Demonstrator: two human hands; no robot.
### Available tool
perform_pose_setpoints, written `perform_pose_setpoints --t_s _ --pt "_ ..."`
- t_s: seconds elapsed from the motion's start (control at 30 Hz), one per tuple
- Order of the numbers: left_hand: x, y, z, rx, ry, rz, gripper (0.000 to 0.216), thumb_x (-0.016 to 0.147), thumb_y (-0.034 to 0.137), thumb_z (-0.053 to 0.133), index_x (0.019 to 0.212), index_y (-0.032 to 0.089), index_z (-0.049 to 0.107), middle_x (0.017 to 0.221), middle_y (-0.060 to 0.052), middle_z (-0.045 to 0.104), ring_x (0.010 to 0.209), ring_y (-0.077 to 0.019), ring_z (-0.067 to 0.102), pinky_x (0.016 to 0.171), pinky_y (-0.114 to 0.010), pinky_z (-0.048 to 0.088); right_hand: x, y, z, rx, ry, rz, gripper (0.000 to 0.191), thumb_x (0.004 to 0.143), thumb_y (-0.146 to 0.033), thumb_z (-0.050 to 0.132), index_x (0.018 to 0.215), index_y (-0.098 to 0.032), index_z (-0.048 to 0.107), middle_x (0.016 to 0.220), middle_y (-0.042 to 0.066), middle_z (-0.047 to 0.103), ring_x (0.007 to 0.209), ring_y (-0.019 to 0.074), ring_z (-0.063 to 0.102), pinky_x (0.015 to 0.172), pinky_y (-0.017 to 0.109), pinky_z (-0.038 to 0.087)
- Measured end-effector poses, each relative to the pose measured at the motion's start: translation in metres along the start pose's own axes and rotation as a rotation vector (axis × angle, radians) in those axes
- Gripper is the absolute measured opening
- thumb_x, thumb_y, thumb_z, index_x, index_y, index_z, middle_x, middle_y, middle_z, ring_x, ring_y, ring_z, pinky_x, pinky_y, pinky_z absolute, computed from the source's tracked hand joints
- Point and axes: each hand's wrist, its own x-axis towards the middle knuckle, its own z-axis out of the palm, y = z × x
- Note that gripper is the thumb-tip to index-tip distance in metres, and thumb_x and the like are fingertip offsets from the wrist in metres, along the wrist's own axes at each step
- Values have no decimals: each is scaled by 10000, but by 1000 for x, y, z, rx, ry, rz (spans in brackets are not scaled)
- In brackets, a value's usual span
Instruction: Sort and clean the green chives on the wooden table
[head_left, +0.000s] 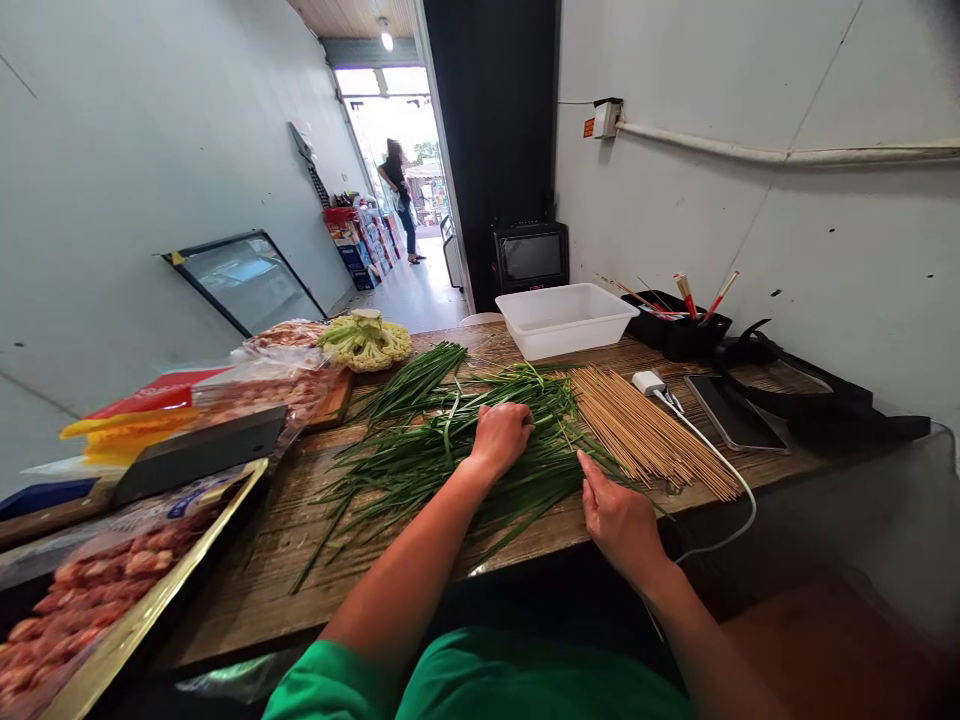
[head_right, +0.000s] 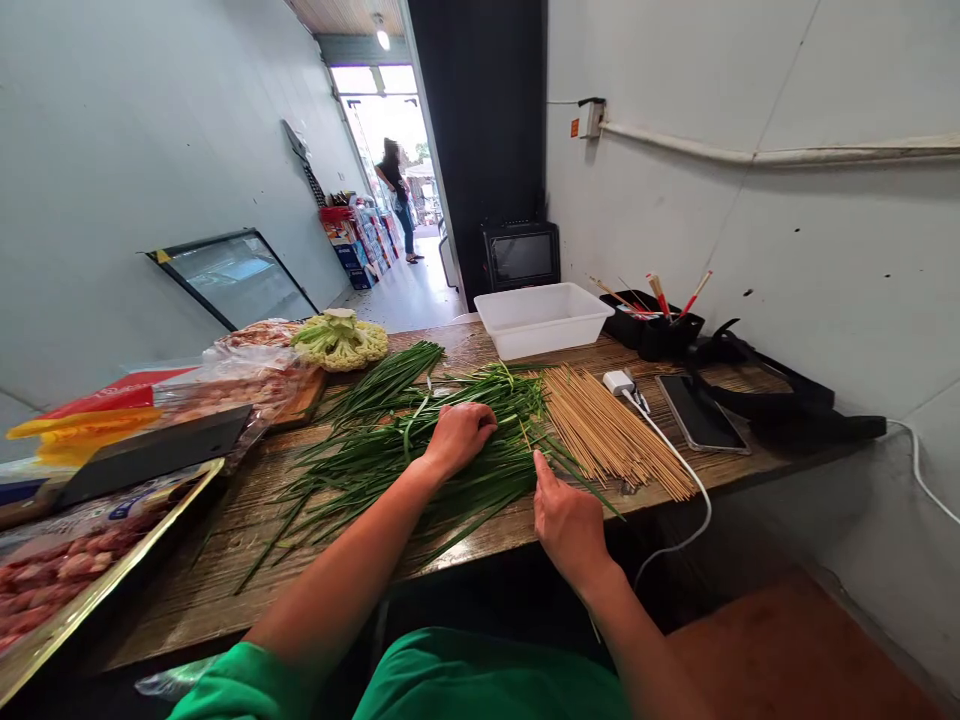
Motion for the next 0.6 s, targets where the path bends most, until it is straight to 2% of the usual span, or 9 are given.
perform_pose_setpoints --t_s 0.23,0.47,0.6 --pt "1 -1 3 170 70 106 238 868 203 446 845 156 679 812 -117 685 876 -239 608 893 -403 357 -1 0 0 -12 -16 0 464 899 -201 359 1352 -140 433 963 92 712 698 150 673 610 217 488" --pt "2 4 10 -155 78 111 264 892 239 430 1008 196 663 1007 -47 685 934 -163 610 828 -256 446 0 1 0 -19 -13 -16 457 907 -204 344 1349 -128 436 968 99 711 673 148 670 572 218 478" --pt "4 2 16 -105 60 156 277 904 241 411 1027 190 655 989 -68 654 902 -161 604 815 -255 459 0 0 -1 -11 -2 -19 449 911 -205 339 1341 -129 446 977 98 710 686 146 673 584 210 482"
